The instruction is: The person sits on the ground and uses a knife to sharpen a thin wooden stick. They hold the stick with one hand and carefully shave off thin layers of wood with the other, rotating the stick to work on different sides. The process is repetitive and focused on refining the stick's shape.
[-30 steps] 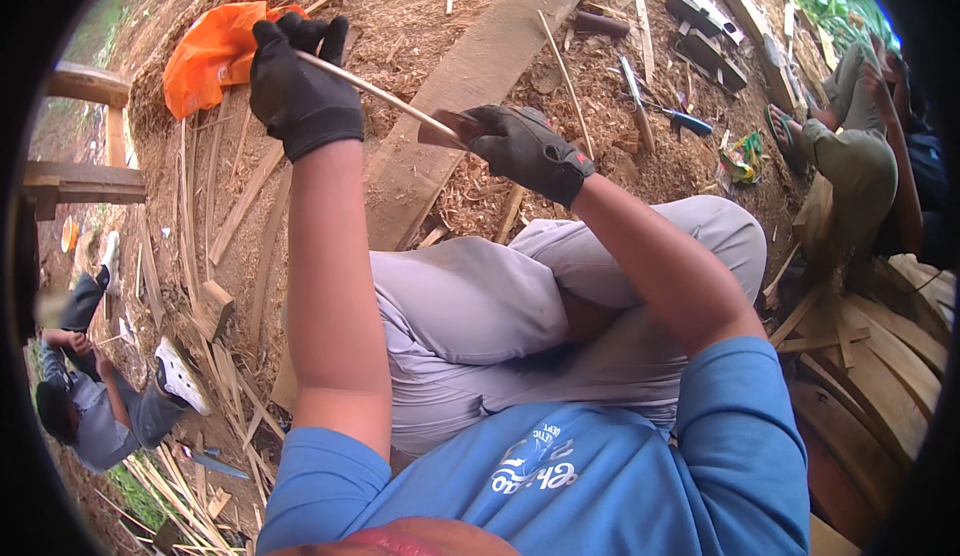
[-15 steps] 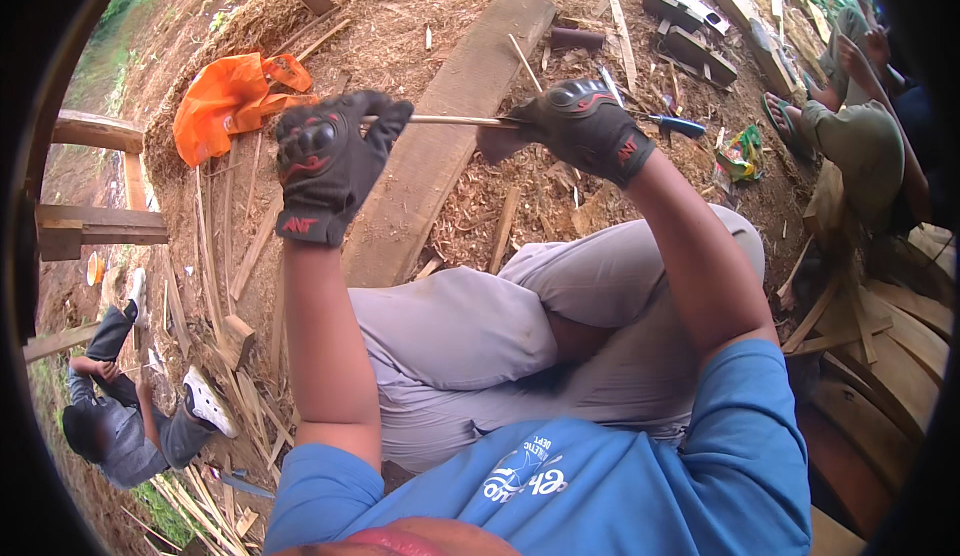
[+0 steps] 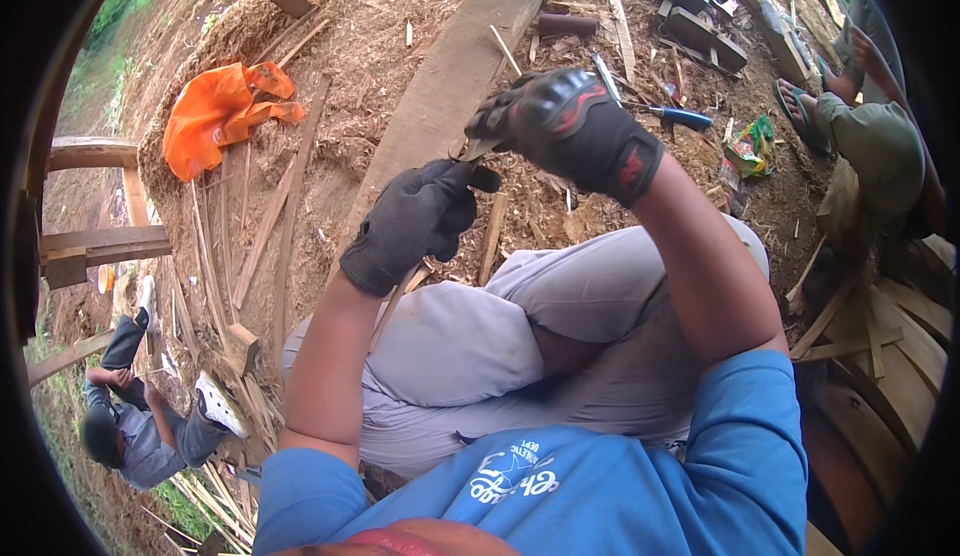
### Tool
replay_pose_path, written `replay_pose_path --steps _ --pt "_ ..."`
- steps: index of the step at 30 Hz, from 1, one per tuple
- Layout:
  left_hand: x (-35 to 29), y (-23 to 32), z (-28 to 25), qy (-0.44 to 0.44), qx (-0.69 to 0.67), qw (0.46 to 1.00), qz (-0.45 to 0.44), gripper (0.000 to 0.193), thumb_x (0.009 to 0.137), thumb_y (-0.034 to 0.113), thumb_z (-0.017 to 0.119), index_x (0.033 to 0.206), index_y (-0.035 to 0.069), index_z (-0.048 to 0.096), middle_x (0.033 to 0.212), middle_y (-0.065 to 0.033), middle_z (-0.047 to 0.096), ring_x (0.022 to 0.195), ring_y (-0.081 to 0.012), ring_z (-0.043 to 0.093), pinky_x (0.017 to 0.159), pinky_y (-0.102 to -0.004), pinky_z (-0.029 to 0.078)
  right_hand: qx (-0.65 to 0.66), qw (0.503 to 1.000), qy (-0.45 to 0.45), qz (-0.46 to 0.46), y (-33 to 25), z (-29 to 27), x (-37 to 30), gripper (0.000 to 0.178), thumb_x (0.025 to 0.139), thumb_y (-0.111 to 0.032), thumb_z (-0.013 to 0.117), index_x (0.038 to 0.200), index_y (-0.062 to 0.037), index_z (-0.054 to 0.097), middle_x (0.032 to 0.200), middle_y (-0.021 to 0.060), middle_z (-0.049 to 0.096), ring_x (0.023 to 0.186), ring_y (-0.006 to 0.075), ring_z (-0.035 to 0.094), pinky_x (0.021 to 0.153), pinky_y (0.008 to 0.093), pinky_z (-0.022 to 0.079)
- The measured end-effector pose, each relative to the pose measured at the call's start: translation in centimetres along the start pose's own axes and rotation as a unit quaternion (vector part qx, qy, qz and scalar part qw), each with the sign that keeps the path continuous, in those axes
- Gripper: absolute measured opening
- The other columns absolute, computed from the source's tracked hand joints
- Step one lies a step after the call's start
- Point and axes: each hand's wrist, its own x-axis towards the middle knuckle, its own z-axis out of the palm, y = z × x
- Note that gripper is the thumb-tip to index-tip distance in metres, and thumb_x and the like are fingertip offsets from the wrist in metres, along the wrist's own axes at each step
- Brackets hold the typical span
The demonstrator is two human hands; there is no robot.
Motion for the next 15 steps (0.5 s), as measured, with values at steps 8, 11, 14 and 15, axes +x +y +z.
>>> replay_pose_path --steps 8,11,14,15 --pt "-1.3 0.8 0.5 0.024 -0.154 0.986 0.065 0.034 0.112 0.029 0.045 0.122 0.002 0.065 0.064 0.0078 0.037 0.05 -0.0044 0.034 0.047 -0.0239 0.036 -0.159 0.953 0.244 0.081 -2.1 -2.7 0.9 0.031 0.096 -0.017 0.069 0.127 -0.019 0.075 0.107 0.0092 0.079 0.095 0.0277 0.077 0.079 0.0393 0.061" --pt "-1.6 0.7 0.2 0.034 -0.14 0.987 0.066 0.034 0.112 0.029 0.048 0.115 0.002 0.067 0.066 0.0063 0.043 0.049 -0.0056 0.037 0.045 -0.0256 0.038 -0.191 0.957 0.217 0.017 -5.4 -0.5 1.7 0.032 0.091 -0.011 0.071 0.121 -0.0192 0.078 0.088 0.0049 0.068 0.073 0.0225 0.067 0.066 0.0359 0.055" --pt "-2.6 1.1 -0.3 0.024 -0.163 0.985 0.055 0.033 0.111 0.03 0.05 0.112 0.002 0.068 0.064 0.0063 0.045 0.048 -0.0054 0.038 0.044 -0.0249 0.038 -0.191 0.952 0.238 -0.037 -5.7 0.7 2.0 0.032 0.088 -0.007 0.072 0.118 -0.0139 0.079 0.087 0.0062 0.067 0.071 0.0231 0.066 0.063 0.0363 0.055" --pt "-2.8 1.2 -0.3 0.035 -0.146 0.987 0.059 0.032 0.11 0.029 0.05 0.112 0.002 0.068 0.064 0.0065 0.044 0.047 -0.0051 0.038 0.043 -0.0243 0.036 -0.194 0.952 0.234 -0.042 -5.8 0.9 2.2 0.032 0.086 -0.006 0.073 0.117 -0.012 0.079 0.088 0.0069 0.068 0.071 0.0235 0.067 0.063 0.0363 0.055"
